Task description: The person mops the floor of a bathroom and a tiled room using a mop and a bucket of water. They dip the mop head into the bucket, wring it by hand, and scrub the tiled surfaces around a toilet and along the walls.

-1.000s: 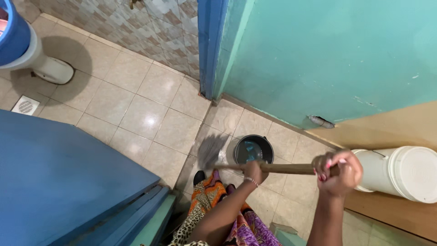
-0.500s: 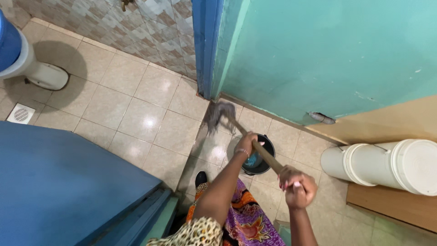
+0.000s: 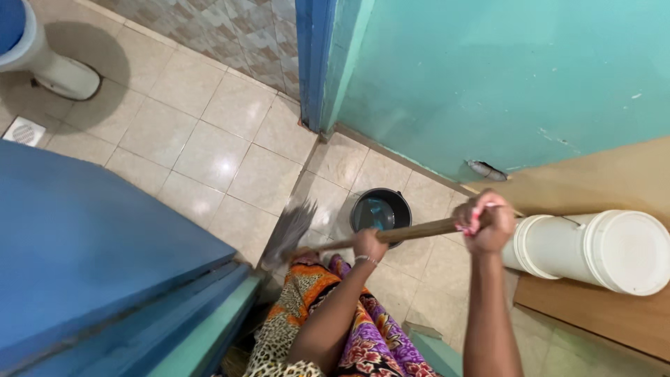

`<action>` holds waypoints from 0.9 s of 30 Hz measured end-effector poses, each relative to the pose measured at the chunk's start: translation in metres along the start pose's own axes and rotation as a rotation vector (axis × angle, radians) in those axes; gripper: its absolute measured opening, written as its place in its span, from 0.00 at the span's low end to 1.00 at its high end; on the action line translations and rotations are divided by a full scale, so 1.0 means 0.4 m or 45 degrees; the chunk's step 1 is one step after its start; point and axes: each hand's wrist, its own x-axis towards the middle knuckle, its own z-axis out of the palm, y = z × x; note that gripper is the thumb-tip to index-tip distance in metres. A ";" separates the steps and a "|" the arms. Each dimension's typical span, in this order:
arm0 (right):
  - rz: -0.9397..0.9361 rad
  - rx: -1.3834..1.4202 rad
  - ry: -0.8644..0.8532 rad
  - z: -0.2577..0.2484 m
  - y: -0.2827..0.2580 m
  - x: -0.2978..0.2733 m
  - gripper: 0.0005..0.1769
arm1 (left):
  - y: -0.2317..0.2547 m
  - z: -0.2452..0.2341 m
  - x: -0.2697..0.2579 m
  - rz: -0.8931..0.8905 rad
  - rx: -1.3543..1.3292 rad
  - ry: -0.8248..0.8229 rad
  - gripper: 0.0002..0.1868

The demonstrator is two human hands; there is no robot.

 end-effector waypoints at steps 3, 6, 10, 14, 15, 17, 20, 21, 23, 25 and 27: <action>0.051 -0.022 0.074 0.010 0.009 -0.056 0.13 | -0.044 0.039 -0.075 0.048 -0.144 0.242 0.10; -0.048 0.003 0.049 0.012 -0.060 -0.100 0.13 | -0.001 0.094 -0.081 0.123 -0.078 0.292 0.06; -0.252 -0.080 -0.059 0.041 -0.140 -0.183 0.15 | 0.056 0.115 -0.054 0.487 -0.239 0.488 0.08; -0.282 -0.155 -0.093 0.074 -0.119 -0.277 0.19 | 0.057 0.156 0.045 0.294 -0.915 0.165 0.10; -0.352 -0.275 -0.111 0.085 -0.095 -0.297 0.20 | 0.052 0.169 0.063 0.131 -1.174 -0.018 0.10; -0.463 -0.446 -0.141 0.113 -0.042 -0.307 0.21 | 0.032 0.157 0.115 0.435 -0.705 0.106 0.12; -0.540 -0.461 -0.079 0.121 -0.012 -0.302 0.21 | 0.045 0.133 0.154 0.637 -0.346 0.081 0.19; -0.553 -0.373 -0.011 0.110 -0.022 -0.284 0.21 | 0.053 0.128 0.147 0.665 -0.287 0.036 0.21; -0.520 -0.259 0.029 0.079 -0.074 -0.245 0.20 | 0.094 0.138 0.117 0.696 -0.313 0.089 0.19; -0.424 -0.178 0.028 0.045 -0.143 -0.208 0.18 | 0.119 0.133 0.080 0.639 -0.244 0.094 0.17; -0.325 -0.115 0.074 0.016 -0.173 -0.172 0.16 | 0.120 0.131 0.014 0.478 -0.089 0.050 0.13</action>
